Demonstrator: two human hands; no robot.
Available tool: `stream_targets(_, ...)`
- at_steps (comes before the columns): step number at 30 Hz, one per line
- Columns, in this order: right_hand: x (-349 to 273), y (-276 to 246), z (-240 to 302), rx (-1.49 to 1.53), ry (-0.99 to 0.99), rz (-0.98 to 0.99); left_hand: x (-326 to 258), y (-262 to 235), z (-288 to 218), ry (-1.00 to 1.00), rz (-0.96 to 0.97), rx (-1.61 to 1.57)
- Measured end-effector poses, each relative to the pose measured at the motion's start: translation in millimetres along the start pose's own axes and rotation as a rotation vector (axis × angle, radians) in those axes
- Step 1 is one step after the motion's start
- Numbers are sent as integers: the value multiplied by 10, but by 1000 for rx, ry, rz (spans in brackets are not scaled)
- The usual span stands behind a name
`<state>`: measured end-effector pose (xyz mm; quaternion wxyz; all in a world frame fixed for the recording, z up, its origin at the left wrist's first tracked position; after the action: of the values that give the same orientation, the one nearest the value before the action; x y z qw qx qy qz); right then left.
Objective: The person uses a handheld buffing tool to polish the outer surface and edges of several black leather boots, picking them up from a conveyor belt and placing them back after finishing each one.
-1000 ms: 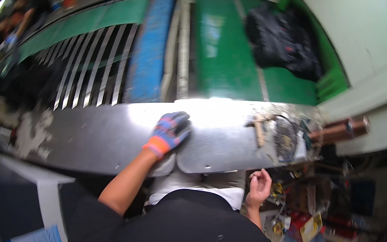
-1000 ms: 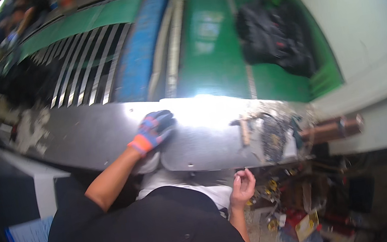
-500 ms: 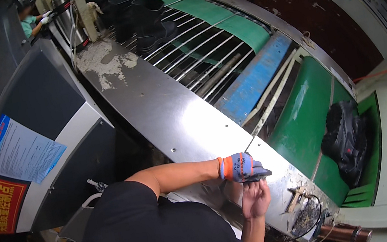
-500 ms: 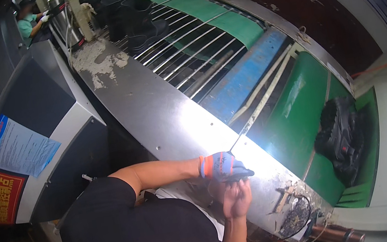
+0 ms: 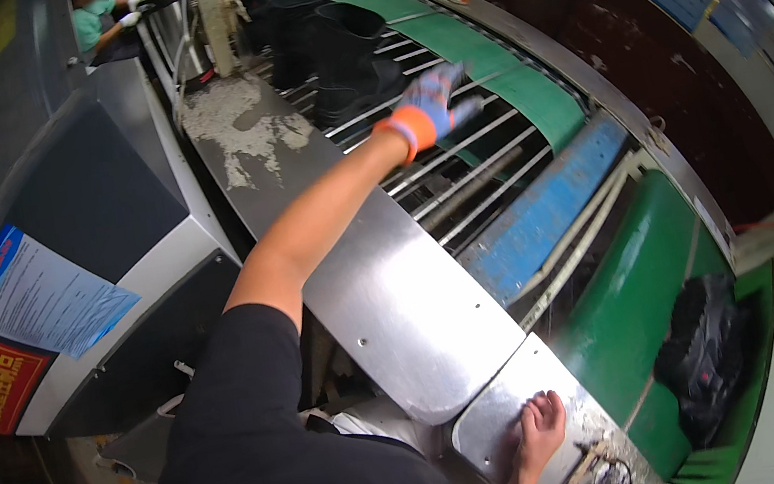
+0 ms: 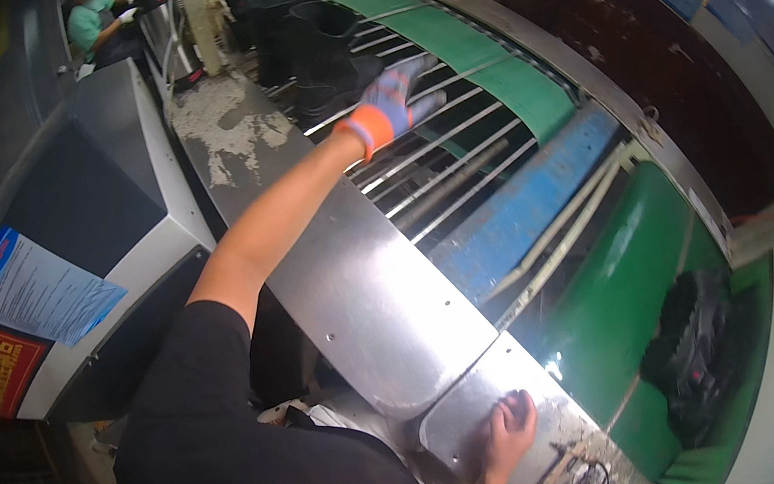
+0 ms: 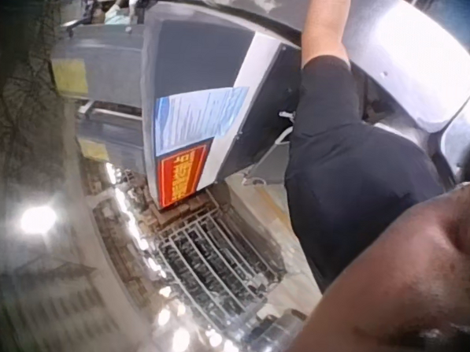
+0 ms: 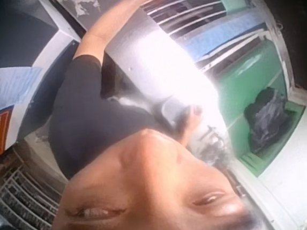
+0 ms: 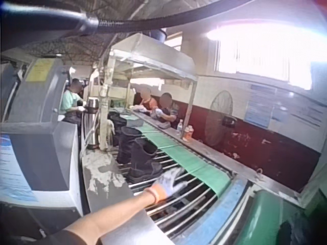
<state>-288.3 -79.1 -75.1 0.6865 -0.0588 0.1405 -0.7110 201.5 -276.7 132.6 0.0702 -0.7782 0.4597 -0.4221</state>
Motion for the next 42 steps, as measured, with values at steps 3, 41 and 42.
stream_targets(3,-20,29,42,-93,-72,-123,754,-600,360,-78,-232,407)
stream_targets(41,-50,52,13,-47,-208,-40,-3441,-1417,842,-578,249,-245)
stream_targets(42,-61,5,2,-47,-169,-54,-3200,-1259,304,-720,458,-330)
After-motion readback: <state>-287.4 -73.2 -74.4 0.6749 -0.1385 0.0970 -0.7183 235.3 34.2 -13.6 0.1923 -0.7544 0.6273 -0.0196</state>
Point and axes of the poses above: each hand's wrist, its own x-axis towards the middle knuckle, its own y-axis out of the palm, z = x × y, the point moved 8 cm from there along x, towards the middle knuckle, and after that the axes turned 15 degrees about -x, right-handed, at the moved point
